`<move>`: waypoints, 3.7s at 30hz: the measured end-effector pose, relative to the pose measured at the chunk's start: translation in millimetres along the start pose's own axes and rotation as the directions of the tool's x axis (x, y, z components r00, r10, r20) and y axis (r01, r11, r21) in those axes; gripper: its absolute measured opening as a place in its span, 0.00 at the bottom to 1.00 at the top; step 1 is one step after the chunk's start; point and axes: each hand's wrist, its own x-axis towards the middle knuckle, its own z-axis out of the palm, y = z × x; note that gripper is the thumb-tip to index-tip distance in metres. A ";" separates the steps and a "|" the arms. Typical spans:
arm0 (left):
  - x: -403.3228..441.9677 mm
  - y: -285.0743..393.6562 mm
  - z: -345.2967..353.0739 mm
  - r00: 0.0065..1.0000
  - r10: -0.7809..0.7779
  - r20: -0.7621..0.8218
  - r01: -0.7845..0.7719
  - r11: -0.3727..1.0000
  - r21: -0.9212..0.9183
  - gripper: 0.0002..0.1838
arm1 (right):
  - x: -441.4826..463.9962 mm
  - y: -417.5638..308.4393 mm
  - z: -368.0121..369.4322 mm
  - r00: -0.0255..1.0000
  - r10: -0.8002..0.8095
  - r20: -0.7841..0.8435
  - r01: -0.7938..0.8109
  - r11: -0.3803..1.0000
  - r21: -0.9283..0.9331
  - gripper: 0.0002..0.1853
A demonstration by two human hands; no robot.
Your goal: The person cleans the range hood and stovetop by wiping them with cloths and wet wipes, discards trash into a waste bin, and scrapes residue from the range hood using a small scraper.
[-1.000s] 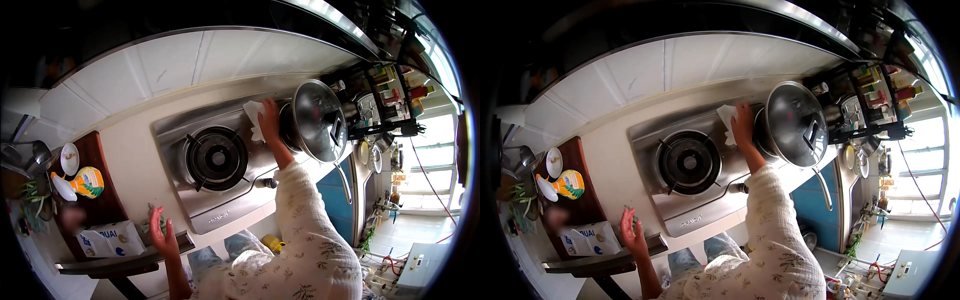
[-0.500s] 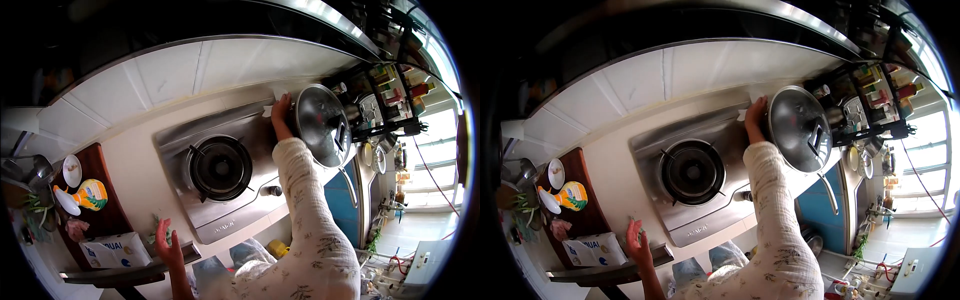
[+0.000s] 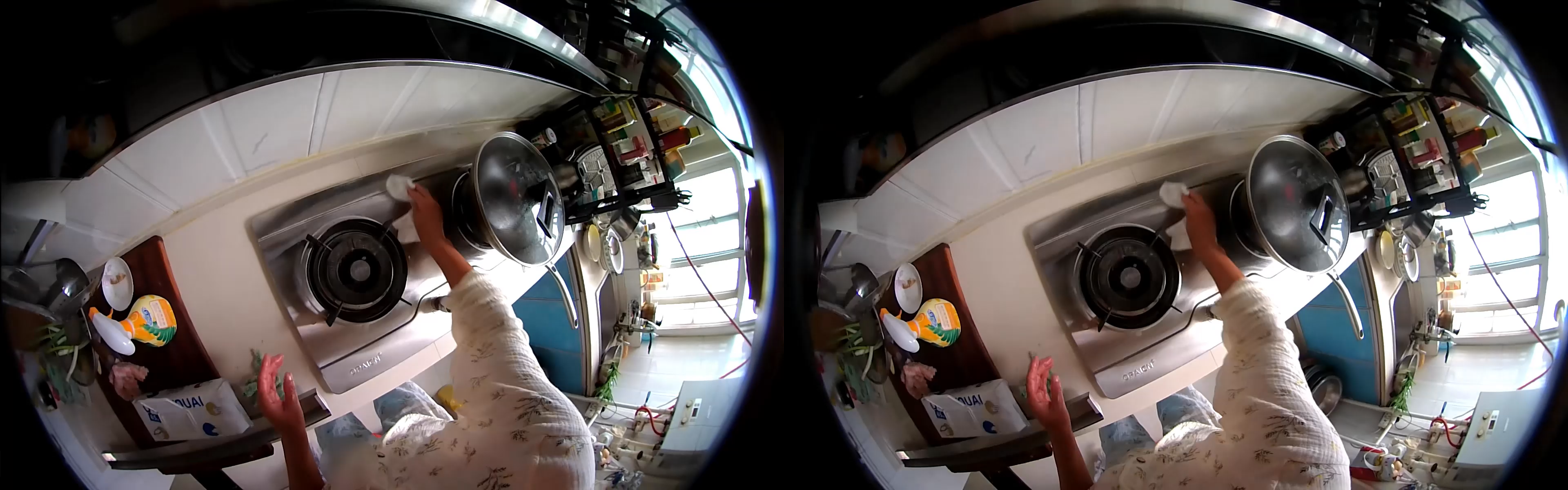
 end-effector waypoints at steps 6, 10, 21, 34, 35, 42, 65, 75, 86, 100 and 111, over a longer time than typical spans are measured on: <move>-1.0 -0.6 -13.0 1.000 0.024 -0.007 -0.024 1.000 0.018 0.23 | -16.0 27.6 -50.6 1.000 -0.012 -0.017 0.012 1.000 0.004 0.20; -1.8 2.1 -12.4 1.000 0.007 0.001 -0.007 1.000 0.017 0.23 | -26.0 41.7 -42.6 0.949 -0.212 0.232 0.243 0.963 -0.116 0.25; -12.0 7.8 5.9 0.998 0.009 0.067 -0.010 1.000 0.012 0.23 | -58.7 1.6 -61.1 0.982 -0.016 0.190 -0.038 0.960 0.279 0.20; -21.1 15.1 18.1 0.994 0.010 0.111 -0.007 1.000 -0.022 0.22 | -79.2 25.1 -25.1 0.983 -0.057 0.174 0.042 0.995 0.086 0.20; -20.4 16.7 18.3 0.993 0.019 0.112 -0.016 0.999 -0.028 0.22 | -77.1 26.3 -31.7 0.984 -0.085 0.156 0.084 0.996 0.014 0.21; -24.4 18.9 10.1 0.992 0.020 0.121 -0.021 1.000 0.004 0.22 | 8.2 71.9 -17.4 0.994 0.007 -0.110 -0.005 1.000 0.017 0.23; -31.3 32.6 -16.9 0.971 0.067 0.229 -0.070 0.998 0.006 0.22 | -248.2 -124.8 -38.2 0.953 0.246 0.178 -0.252 0.968 0.011 0.19; -23.4 27.0 -47.3 0.970 0.029 0.241 -0.035 0.999 0.020 0.22 | -274.5 -201.2 -13.1 0.966 0.136 0.221 -0.168 0.977 0.131 0.18; -17.0 21.1 -69.6 0.975 -0.001 0.221 -0.006 0.999 0.033 0.22 | -244.8 -247.6 38.4 0.987 -0.039 0.154 0.006 0.978 0.208 0.20; 9.3 -6.4 -64.0 0.984 -0.056 0.168 0.071 0.994 -0.082 0.23 | -193.0 -271.4 18.0 0.787 0.210 0.580 -0.603 0.062 0.795 0.16; 62.5 -13.7 -31.5 0.834 -0.337 0.437 0.543 0.638 -0.545 0.15 | -187.1 -290.6 -40.5 0.599 -0.107 0.793 -0.797 -0.179 0.577 0.15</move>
